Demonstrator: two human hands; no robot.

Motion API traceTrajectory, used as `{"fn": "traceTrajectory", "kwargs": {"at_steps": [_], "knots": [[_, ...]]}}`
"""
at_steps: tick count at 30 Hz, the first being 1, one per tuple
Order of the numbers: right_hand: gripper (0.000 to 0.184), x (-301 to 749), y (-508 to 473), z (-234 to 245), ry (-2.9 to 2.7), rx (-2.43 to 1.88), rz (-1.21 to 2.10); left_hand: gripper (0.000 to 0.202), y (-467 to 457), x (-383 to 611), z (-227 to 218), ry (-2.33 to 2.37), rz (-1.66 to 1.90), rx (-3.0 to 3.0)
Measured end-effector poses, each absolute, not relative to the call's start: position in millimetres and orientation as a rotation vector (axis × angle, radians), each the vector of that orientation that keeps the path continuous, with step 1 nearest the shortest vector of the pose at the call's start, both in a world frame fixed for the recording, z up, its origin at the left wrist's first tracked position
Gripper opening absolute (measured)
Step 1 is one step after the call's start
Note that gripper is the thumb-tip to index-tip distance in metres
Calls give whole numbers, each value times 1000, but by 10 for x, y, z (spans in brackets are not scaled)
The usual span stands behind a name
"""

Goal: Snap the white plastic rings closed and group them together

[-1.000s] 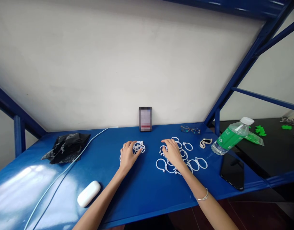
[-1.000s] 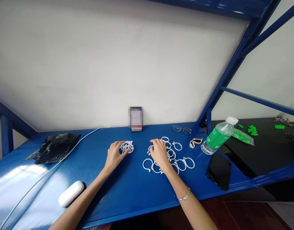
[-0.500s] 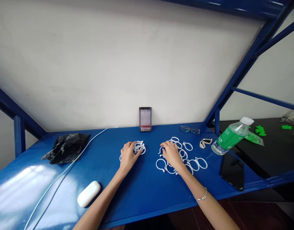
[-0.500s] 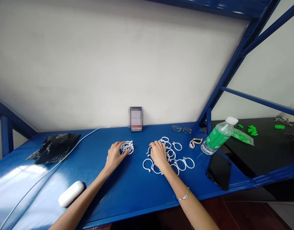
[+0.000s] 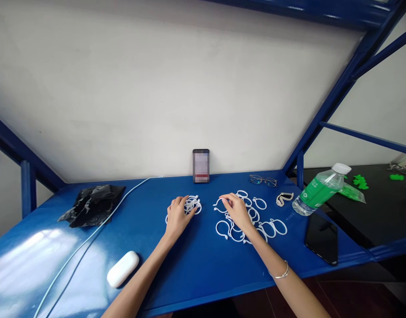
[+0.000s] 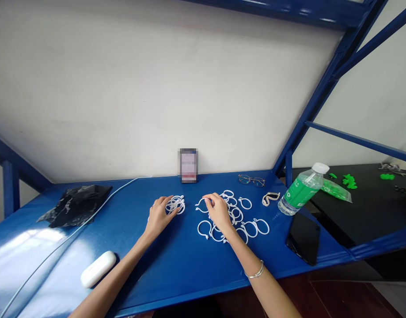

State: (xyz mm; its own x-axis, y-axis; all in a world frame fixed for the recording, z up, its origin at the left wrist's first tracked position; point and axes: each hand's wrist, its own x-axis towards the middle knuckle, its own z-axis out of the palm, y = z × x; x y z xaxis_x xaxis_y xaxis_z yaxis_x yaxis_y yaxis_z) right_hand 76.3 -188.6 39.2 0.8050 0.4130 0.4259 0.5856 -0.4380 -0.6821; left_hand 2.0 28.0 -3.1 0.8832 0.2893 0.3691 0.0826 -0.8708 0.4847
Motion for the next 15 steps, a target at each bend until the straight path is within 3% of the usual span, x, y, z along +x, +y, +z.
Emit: {"fn": "traceTrajectory", "kwargs": {"at_steps": [6,15], "knots": [[29,774,-1850,381,-511,-1761,64,36,229,-3,68,225,716,2512],[38,638,-1711,303,-380,-1444,418,18,-10,-86,142,-257,776,2311]]}}
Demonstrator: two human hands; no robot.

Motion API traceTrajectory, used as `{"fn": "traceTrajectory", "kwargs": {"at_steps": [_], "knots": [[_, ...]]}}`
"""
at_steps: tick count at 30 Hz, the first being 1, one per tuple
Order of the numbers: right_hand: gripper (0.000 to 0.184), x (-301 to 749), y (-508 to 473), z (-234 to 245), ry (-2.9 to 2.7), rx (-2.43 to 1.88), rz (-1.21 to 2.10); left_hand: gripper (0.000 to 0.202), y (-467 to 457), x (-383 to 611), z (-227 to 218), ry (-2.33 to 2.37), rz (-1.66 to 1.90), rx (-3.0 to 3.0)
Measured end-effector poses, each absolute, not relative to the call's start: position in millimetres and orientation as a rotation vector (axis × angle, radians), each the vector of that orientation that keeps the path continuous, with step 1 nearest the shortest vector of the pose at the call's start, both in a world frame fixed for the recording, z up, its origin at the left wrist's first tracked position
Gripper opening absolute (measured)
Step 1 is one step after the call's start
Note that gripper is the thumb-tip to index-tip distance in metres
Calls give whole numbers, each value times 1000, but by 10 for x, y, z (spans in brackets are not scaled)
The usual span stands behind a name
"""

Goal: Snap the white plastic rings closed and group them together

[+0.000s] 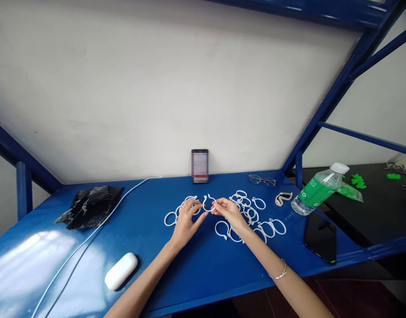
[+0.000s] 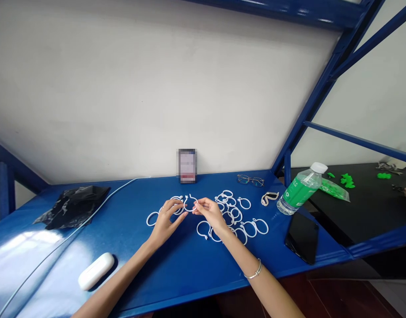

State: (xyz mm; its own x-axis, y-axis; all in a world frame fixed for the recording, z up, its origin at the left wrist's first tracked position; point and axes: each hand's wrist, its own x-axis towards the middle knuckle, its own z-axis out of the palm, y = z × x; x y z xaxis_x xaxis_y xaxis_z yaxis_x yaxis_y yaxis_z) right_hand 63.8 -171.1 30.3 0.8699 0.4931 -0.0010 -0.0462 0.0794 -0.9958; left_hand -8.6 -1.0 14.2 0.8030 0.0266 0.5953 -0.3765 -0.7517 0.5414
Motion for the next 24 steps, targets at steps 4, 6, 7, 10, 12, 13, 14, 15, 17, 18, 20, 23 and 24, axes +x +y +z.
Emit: {"fn": "traceTrajectory", "kwargs": {"at_steps": [4,6,7,10,12,13,14,15,17,18,20,23,24], "knots": [[36,581,-1690,321,-437,-1409,477,19,-35,-79,100,-237,723,2240],[35,563,-1689,332,-477,-1418,495,20,-30,-81,122,-216,689,2198],[34,555,-1689,336,-503,-1428,503,22,-26,-85,143,-209,673,2174],[31,545,-1687,340,-590,-1465,497,30,-11,-98,215,-187,623,2103],[30,549,-1687,341,-621,-1478,469,36,1,-101,253,-184,589,2068],[31,554,-1689,343,-630,-1476,448,38,6,-100,267,-187,574,2056],[31,560,-1693,346,-640,-1470,427,39,10,-99,277,-193,559,2050],[32,567,-1699,350,-653,-1461,410,39,12,-96,285,-198,542,2048],[36,575,-1713,361,-685,-1439,388,40,10,-93,295,-213,503,2056],[37,576,-1719,367,-698,-1430,385,40,5,-93,299,-229,481,2061],[35,572,-1725,377,-707,-1419,394,40,-9,-98,305,-270,434,2068],[27,558,-1720,387,-682,-1415,416,41,-32,-113,317,-313,379,2072],[25,556,-1716,389,-662,-1414,415,41,-38,-119,323,-316,371,2075]]}}
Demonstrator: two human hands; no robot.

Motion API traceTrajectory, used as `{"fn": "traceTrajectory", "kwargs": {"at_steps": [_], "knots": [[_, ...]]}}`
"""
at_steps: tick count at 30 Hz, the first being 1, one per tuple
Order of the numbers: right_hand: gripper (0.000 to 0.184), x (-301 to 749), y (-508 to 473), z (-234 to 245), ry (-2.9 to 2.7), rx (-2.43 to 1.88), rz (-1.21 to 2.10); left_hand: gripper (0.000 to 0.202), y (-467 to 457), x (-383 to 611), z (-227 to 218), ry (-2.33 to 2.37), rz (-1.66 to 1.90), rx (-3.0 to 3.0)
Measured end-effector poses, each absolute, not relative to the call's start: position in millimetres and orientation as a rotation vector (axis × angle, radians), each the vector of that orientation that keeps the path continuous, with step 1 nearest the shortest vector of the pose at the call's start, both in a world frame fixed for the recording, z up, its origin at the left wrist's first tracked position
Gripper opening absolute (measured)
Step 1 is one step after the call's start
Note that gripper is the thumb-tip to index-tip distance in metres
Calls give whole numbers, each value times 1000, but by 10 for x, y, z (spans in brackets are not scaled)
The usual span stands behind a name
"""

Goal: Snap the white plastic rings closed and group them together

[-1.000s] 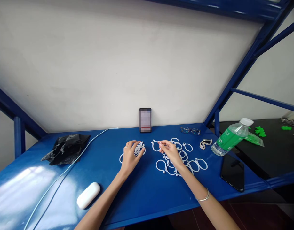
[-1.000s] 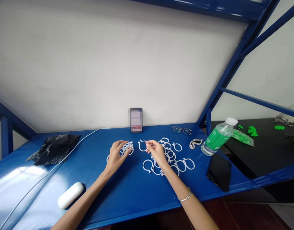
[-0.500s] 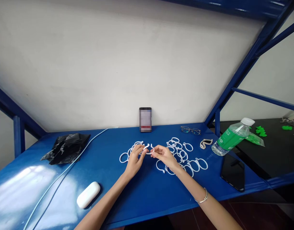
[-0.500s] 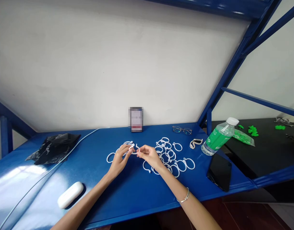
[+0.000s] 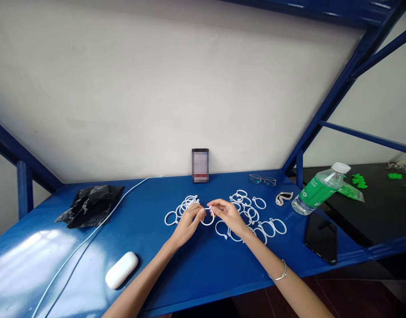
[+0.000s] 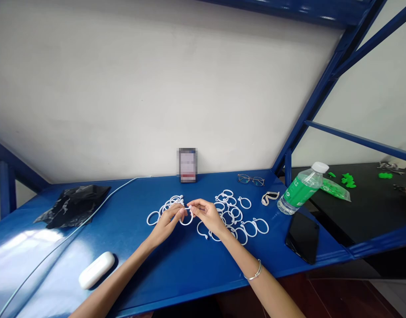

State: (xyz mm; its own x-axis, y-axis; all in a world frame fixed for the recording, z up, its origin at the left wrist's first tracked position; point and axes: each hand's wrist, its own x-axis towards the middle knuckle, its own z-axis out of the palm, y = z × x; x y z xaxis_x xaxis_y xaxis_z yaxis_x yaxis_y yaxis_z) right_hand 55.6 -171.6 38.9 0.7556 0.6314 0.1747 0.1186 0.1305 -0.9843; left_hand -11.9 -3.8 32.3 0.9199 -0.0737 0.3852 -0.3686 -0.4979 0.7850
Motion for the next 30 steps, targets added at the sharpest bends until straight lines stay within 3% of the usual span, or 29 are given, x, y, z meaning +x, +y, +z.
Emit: {"fn": "traceTrajectory", "kwargs": {"at_steps": [10,15,23,30], "knots": [[31,602,-1721,350,-399,-1350,433,24,-61,-170,379,-277,372,2029],[29,606,-1726,355,-436,-1396,437,34,-36,-141,346,-230,355,1956],[25,569,-1729,381,-757,-1626,160,41,47,-50,235,-94,226,1655],[19,543,-1749,460,-823,-1729,-90,38,-11,-110,300,-100,349,1824]]}}
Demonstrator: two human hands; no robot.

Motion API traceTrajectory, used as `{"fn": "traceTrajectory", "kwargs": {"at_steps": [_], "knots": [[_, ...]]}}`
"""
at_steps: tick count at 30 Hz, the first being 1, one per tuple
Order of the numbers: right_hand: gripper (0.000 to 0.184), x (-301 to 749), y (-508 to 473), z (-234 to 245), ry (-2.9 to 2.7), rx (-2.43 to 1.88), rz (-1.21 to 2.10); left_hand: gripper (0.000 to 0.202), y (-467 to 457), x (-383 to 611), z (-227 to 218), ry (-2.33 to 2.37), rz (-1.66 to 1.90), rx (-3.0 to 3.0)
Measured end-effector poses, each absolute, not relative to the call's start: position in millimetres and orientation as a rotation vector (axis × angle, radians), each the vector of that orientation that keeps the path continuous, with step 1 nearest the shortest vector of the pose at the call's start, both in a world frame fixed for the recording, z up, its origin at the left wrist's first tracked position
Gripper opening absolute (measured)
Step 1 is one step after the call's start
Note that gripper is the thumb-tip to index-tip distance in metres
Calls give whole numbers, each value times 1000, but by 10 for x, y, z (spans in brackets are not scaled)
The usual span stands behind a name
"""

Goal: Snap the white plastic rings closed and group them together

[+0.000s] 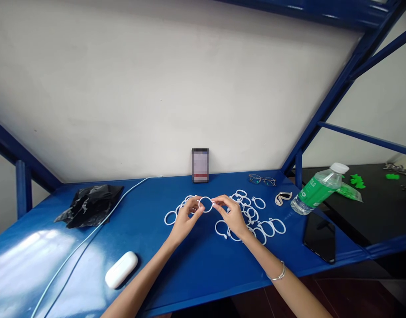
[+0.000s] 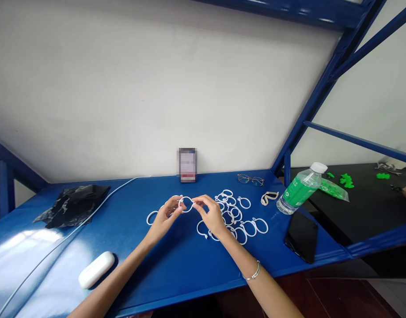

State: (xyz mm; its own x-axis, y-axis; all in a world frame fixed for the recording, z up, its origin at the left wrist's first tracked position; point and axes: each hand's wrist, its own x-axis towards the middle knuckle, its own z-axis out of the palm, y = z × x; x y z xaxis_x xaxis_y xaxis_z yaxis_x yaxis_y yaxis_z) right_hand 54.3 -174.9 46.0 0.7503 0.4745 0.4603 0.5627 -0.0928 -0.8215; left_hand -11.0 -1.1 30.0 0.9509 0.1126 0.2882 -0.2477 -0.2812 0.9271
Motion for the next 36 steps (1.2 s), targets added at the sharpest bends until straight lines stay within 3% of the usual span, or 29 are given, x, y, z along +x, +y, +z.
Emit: {"fn": "traceTrajectory", "kwargs": {"at_steps": [4,22,36], "knots": [[18,544,-1756,464,-847,-1730,-140,57,-28,-142,319,-169,378,1953],[15,497,-1747,474,-873,-1681,-127,39,3,-137,299,-147,470,1997],[16,489,-1749,447,-811,-1676,-136,42,-28,-178,355,-205,551,2109]]}}
